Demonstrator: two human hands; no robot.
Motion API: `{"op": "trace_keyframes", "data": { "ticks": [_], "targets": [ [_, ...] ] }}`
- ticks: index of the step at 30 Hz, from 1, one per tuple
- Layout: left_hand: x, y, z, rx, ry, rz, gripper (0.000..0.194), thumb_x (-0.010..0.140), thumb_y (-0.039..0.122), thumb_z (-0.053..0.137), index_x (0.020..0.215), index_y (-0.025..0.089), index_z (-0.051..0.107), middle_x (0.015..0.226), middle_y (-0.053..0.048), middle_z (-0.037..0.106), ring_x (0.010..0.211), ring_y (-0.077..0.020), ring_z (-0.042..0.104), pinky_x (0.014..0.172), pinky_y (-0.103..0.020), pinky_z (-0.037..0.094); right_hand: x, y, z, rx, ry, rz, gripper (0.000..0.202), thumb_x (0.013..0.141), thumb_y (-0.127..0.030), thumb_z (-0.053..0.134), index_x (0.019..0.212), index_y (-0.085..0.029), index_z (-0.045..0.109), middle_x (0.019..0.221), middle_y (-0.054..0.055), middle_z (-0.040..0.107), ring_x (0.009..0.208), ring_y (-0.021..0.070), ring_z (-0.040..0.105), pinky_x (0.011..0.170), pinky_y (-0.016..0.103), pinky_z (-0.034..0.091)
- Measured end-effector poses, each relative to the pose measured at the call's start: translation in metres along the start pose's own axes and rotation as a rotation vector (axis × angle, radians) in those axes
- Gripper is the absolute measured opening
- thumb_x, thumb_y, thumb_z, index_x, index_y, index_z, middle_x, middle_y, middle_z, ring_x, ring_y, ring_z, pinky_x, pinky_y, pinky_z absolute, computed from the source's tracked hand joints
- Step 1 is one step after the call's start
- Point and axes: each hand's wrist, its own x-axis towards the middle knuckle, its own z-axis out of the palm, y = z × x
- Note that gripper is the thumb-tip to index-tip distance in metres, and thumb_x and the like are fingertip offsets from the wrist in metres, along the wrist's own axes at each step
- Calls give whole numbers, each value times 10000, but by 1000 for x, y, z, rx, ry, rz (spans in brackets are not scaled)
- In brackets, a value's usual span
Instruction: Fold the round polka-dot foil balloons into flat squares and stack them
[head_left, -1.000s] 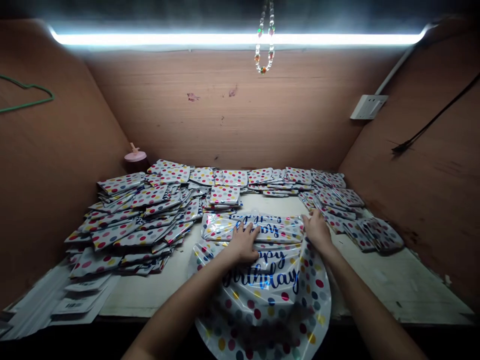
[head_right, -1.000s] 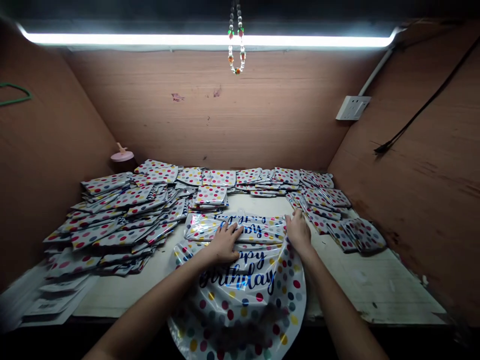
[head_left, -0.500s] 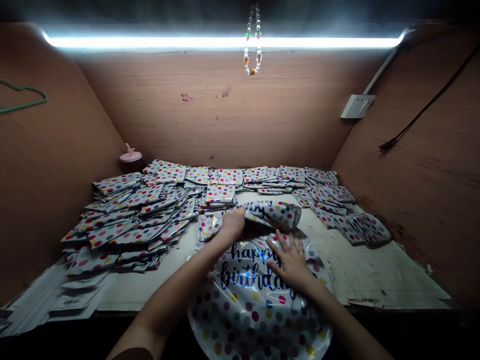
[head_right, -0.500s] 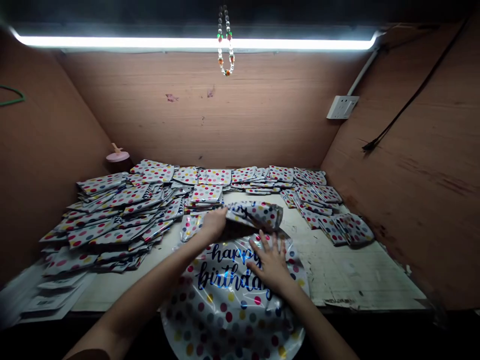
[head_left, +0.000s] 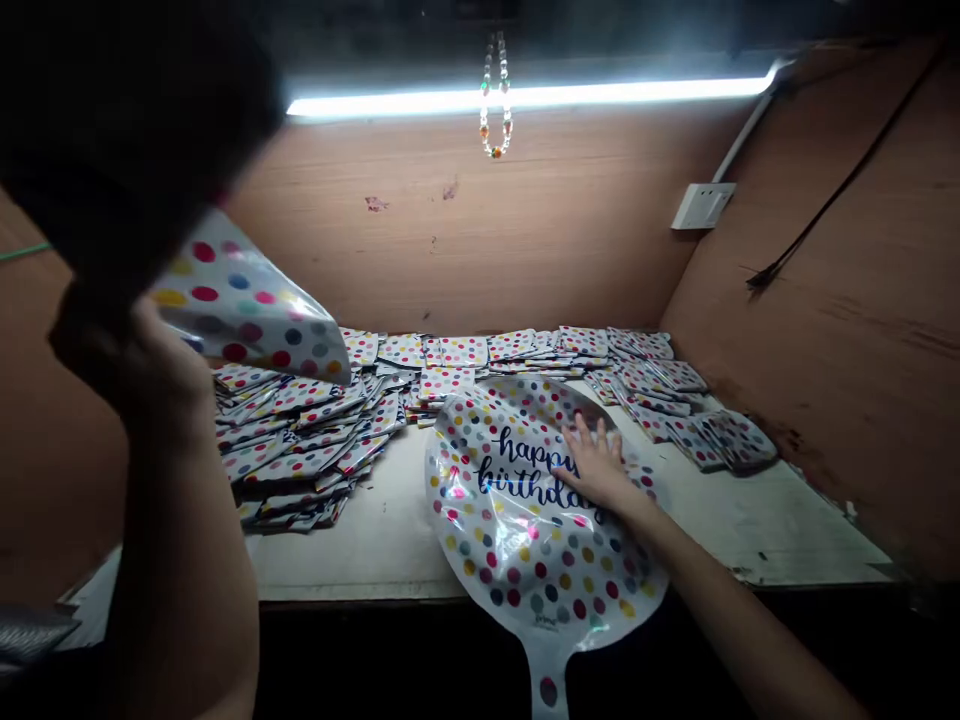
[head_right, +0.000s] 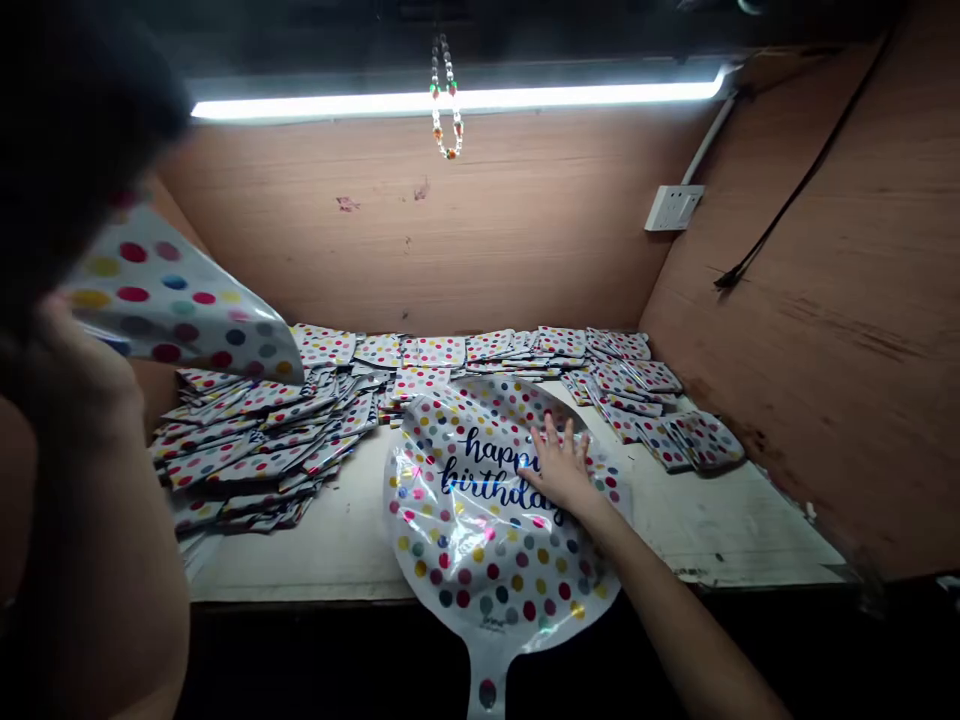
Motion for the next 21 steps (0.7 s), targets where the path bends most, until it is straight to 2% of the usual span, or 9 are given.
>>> {"op": "trace_keyframes", "data": {
  "ticks": [3, 5, 7, 8, 10, 13, 15, 17, 21],
  "targets": [
    [-9, 16, 15, -37, -21, 271, 319, 946, 369, 459, 1187, 209, 595, 1228, -91, 633, 1209, -268, 534, 1010, -427, 432, -6, -38, -36, 214, 486, -158, 925, 836, -562, 523, 1512, -185, 17, 1573, 129, 56, 1429, 357, 74, 1122, 591, 169],
    [-14, 28, 33, -60, -46, 393, 300, 953, 327, 459, 1206, 231, 589, 1262, -79, 617, 1244, -244, 506, 1054, -423, 399, -18, -59, -59, 406, 777, -237, 974, 838, -534, 533, 1497, -203, -103, 1565, 139, 44, 1420, 350, 143, 1102, 594, 244],
    [-23, 38, 58, -67, -119, 532, 296, 958, 252, 453, 1226, 263, 578, 1293, -50, 600, 1289, -216, 462, 1095, -414, 356, -35, -69, -73, 463, 927, -360, 940, 841, -487, 550, 1491, -283, -98, 1569, 106, 41, 1413, 363, 168, 1081, 630, 262],
    [-31, 42, 74, -57, -173, 611, 311, 955, 219, 452, 1239, 273, 569, 1312, -40, 587, 1313, -209, 433, 1112, -413, 334, -44, -70, -75, 413, 925, -463, 877, 846, -429, 567, 1492, -329, -18, 1572, 78, 69, 1412, 358, 181, 1082, 630, 266],
    [-50, 46, 105, 1, -273, 708, 354, 940, 180, 464, 1275, 267, 540, 1360, -47, 543, 1354, -217, 373, 1136, -435, 293, -64, -66, -67, 228, 774, -737, 655, 859, -270, 580, 1434, -348, 275, 1551, 42, 216, 1401, 316, 246, 1098, 570, 305],
    [-88, 49, 141, 109, -341, 672, 441, 907, 193, 507, 1346, 218, 470, 1425, -103, 462, 1368, -261, 342, 1134, -484, 282, -91, -58, -33, 44, 472, -999, 301, 884, -99, 507, 1158, -192, 590, 1394, 83, 497, 1335, 244, 393, 1063, 432, 421],
    [-115, 54, 152, 97, -353, 698, 435, 908, 203, 506, 1341, 186, 471, 1382, -117, 508, 1304, -257, 437, 1109, -456, 337, -105, -56, -8, 50, 364, -998, 246, 904, -88, 463, 1088, -124, 622, 1287, 125, 590, 1289, 241, 455, 1006, 397, 482],
    [-141, 62, 156, 51, -352, 720, 356, 925, 180, 468, 1277, 165, 522, 1248, -110, 620, 1162, -217, 570, 1047, -389, 426, -115, -54, 9, 70, 293, -935, 291, 919, -109, 447, 1164, -124, 604, 1257, 138, 609, 1262, 246, 481, 963, 398, 510],
    [-178, 79, 159, 39, -290, 439, 309, 920, 179, 453, 1198, 112, 571, 1162, -169, 655, 1095, -255, 614, 951, -422, 497, -118, -52, 17, 172, 114, -876, 419, 919, -175, 481, 1333, -237, 504, 1334, 112, 553, 1238, 261, 484, 943, 459, 488]
  ]
}}
